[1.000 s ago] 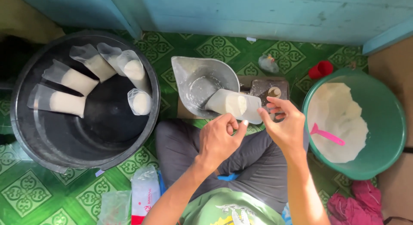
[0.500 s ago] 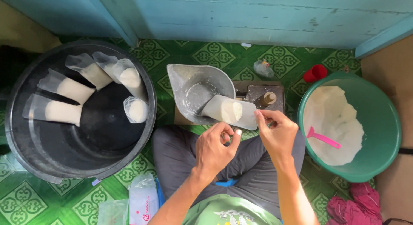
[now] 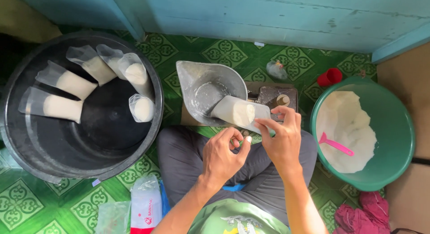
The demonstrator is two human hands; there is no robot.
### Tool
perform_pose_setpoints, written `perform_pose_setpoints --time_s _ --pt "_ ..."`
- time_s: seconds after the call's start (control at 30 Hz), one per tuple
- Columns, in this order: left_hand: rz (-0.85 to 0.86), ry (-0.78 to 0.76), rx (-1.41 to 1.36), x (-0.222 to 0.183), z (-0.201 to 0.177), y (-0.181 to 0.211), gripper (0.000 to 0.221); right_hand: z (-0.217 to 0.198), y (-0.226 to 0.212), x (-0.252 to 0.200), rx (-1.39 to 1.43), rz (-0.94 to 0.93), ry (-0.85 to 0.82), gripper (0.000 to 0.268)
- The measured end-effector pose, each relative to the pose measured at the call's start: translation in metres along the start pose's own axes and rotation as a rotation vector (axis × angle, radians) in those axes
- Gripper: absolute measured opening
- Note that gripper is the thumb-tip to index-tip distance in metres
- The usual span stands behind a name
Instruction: Scooping white powder from a large basin into a smaller container using a plastic scoop while sitting on the floor.
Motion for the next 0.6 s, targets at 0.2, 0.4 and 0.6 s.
perform_pose_setpoints --time_s 0.2,0.4,0.6 --pt "0.006 0.001 -0.016 0.000 -0.002 -0.001 0.017 0.001 0.004 0.002 0.082 0.048 -0.017 0.020" --pt "0.010 0.010 -0.023 -0.001 -0.002 -0.003 0.017 0.003 0.022 -0.001 0.186 0.267 0.014 0.028" --pt "0.009 0.013 -0.026 -0.002 -0.002 -0.004 0.018 0.007 0.021 0.003 0.202 0.286 0.008 0.022"
Point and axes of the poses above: each hand's wrist, its own x-axis towards the middle knuckle, its own z-axis out of the palm, y = z × x, the point moved 2 cm from there along x, towards the middle knuckle, and after that the axes turned 15 degrees about -x, right-handed, at the moved point
